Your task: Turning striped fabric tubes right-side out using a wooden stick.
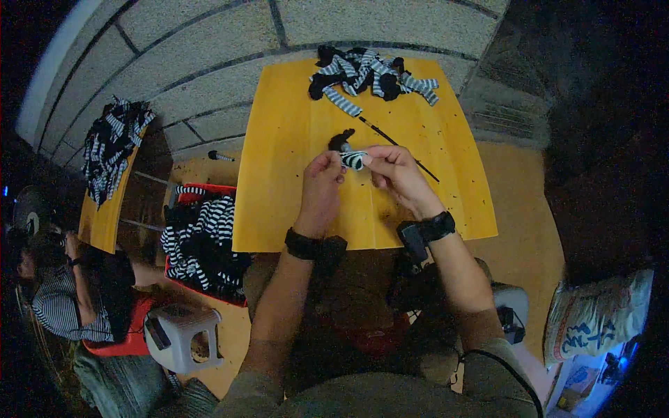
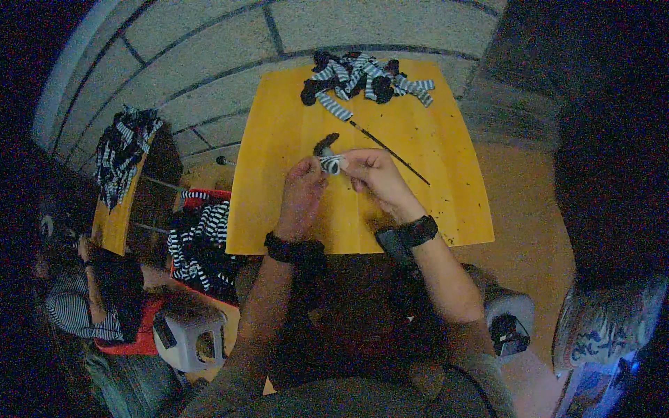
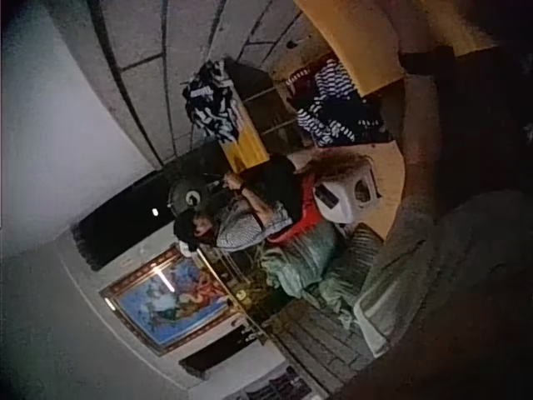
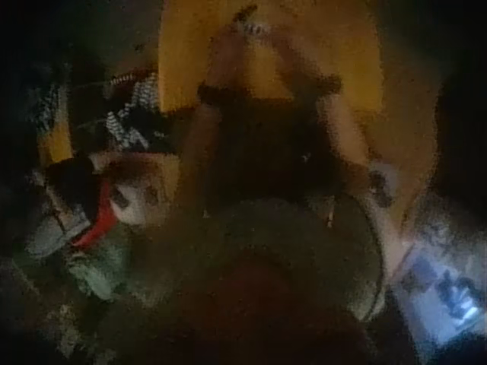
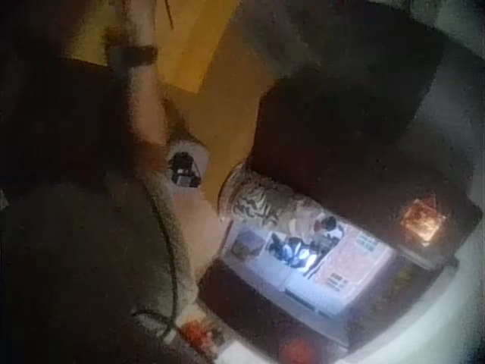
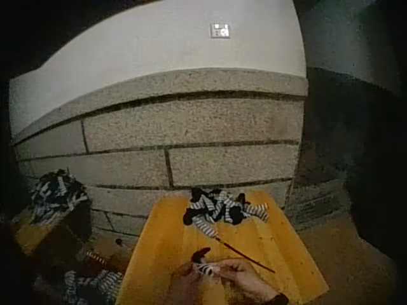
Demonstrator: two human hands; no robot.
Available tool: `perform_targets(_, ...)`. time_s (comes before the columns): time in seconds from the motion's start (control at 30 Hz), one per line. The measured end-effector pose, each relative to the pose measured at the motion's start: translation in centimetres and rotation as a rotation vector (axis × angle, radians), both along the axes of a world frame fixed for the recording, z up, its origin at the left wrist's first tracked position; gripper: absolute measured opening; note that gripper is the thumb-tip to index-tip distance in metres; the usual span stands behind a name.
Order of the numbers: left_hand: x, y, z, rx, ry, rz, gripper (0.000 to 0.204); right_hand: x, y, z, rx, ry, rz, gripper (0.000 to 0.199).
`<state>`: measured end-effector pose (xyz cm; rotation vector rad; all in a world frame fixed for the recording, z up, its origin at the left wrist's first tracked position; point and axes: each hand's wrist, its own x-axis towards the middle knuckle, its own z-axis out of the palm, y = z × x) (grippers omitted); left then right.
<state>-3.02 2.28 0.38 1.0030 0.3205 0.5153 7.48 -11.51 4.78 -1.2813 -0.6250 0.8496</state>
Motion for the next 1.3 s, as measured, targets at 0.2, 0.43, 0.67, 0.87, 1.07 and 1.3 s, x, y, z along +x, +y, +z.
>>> perform_targets(0.2, 0.6, -2.0, 1.3, -0.004, 0.010, 0.088, 0.018, 0.1, -1.8, 0.6, 0.219, 0.530, 0.362, 0.011)
perform_targets(0.43, 0.8, -2.2, 1.0, -0.043, -0.015, 0.171, 0.019, 0.8, -0.6, -0.7, 0.148, 0.224, 0.155, 0.015)
perform_targets(0.67, 0.1, -1.0, 0.6, 0.142, -0.014, 0.165, 0.018, -1.0, 0.0, 0.3, 0.154, 0.134, 0.158, 0.018)
perform_targets(0.87, 0.2, -2.6, 1.6, 0.006, -0.066, 0.050, 0.025, -0.5, -2.2, 0.3, 0.216, 0.556, 0.369, 0.016)
perform_targets(1.07, 0.6, -2.5, 1.6, -0.076, -0.249, 0.076, 0.013, -0.2, -0.5, 0.4, 0.142, 0.159, 0.194, 0.006)
perform_targets(1.3, -1.3, 1.4, 1.5, -0.143, -0.364, 0.140, 0.016, -0.9, -0.3, 2.1, 0.110, -0.103, 0.102, 0.007)
